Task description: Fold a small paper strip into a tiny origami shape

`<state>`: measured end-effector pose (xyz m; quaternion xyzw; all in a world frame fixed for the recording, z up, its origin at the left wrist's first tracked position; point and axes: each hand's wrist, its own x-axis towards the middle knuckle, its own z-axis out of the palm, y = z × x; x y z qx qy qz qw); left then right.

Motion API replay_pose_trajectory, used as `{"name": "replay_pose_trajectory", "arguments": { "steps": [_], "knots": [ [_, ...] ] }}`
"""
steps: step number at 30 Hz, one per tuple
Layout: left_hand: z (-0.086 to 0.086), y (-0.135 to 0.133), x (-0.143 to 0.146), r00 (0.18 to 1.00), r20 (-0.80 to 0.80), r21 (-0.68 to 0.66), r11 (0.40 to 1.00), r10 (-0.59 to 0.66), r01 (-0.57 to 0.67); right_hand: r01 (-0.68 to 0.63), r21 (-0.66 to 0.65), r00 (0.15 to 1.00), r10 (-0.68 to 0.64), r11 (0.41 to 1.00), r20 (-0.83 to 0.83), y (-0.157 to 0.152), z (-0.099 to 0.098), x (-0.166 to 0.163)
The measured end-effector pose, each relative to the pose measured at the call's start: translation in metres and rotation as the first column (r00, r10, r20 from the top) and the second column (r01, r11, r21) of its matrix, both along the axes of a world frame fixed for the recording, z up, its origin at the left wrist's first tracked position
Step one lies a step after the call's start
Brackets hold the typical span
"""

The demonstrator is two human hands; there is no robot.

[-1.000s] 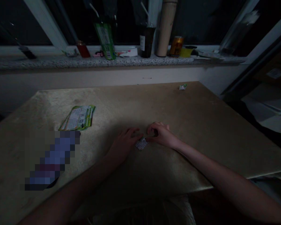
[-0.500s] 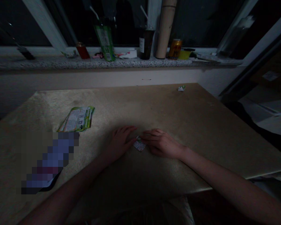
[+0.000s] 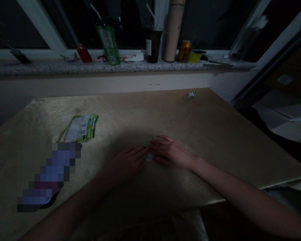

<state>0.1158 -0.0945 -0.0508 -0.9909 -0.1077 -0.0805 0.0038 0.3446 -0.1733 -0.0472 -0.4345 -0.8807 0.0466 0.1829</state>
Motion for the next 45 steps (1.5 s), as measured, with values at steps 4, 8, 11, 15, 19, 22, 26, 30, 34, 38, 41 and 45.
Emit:
{"name": "replay_pose_trajectory", "arguments": {
  "steps": [4, 8, 11, 15, 19, 22, 26, 30, 34, 38, 41, 45],
  "knots": [
    [0.007, 0.003, 0.001, 0.999, -0.021, 0.017, 0.999, -0.044, 0.045, 0.024, 0.029, 0.999, -0.024, 0.999, 0.024, 0.0, 0.0, 0.0],
    [0.013, 0.009, 0.002, 1.0, 0.002, 0.023, 0.999, -0.031, 0.031, 0.029, 0.058, 0.999, -0.031, 0.998, 0.04, -0.002, -0.001, -0.002],
    [0.013, 0.008, 0.002, 0.999, 0.031, 0.027, 1.0, -0.013, 0.012, 0.021, 0.056, 0.999, -0.023, 0.998, 0.036, -0.003, -0.002, -0.002],
    [0.009, 0.01, -0.001, 0.999, 0.038, -0.011, 1.0, -0.014, 0.015, -0.003, 0.043, 0.999, 0.001, 0.999, 0.051, -0.003, 0.0, -0.001],
    [0.006, 0.014, -0.005, 0.997, 0.038, -0.072, 0.995, -0.059, 0.062, 0.0, 0.041, 0.997, -0.003, 0.999, 0.078, -0.004, 0.001, 0.0],
    [0.005, 0.017, -0.008, 0.997, 0.041, -0.082, 0.995, -0.059, 0.062, 0.01, 0.046, 0.995, -0.015, 0.999, 0.094, -0.004, 0.001, 0.0],
    [0.006, 0.016, -0.008, 0.998, 0.052, -0.072, 0.997, -0.021, 0.024, 0.009, 0.066, 0.996, -0.015, 0.998, 0.086, -0.004, 0.003, -0.003],
    [0.008, 0.012, -0.005, 0.998, 0.055, -0.069, 0.998, -0.003, 0.007, 0.013, 0.083, 0.999, -0.017, 0.996, 0.046, -0.003, 0.003, -0.01],
    [0.008, 0.013, -0.004, 0.998, 0.056, -0.053, 0.998, 0.027, -0.024, 0.042, 0.087, 0.998, -0.045, 0.995, 0.036, -0.003, -0.001, -0.014],
    [0.007, 0.018, -0.01, 0.998, 0.053, -0.028, 0.999, 0.033, -0.031, 0.062, 0.076, 0.997, -0.065, 0.995, 0.038, -0.002, -0.007, -0.011],
    [0.008, 0.019, -0.013, 0.998, 0.058, -0.019, 0.999, 0.026, -0.025, 0.044, 0.008, 0.999, -0.044, 0.999, -0.009, 0.0, -0.008, -0.006],
    [0.009, 0.019, -0.011, 0.997, 0.068, -0.047, 0.999, 0.023, -0.02, 0.035, -0.052, 0.999, -0.036, 0.998, -0.02, 0.0, -0.004, 0.002]
  ]
}}
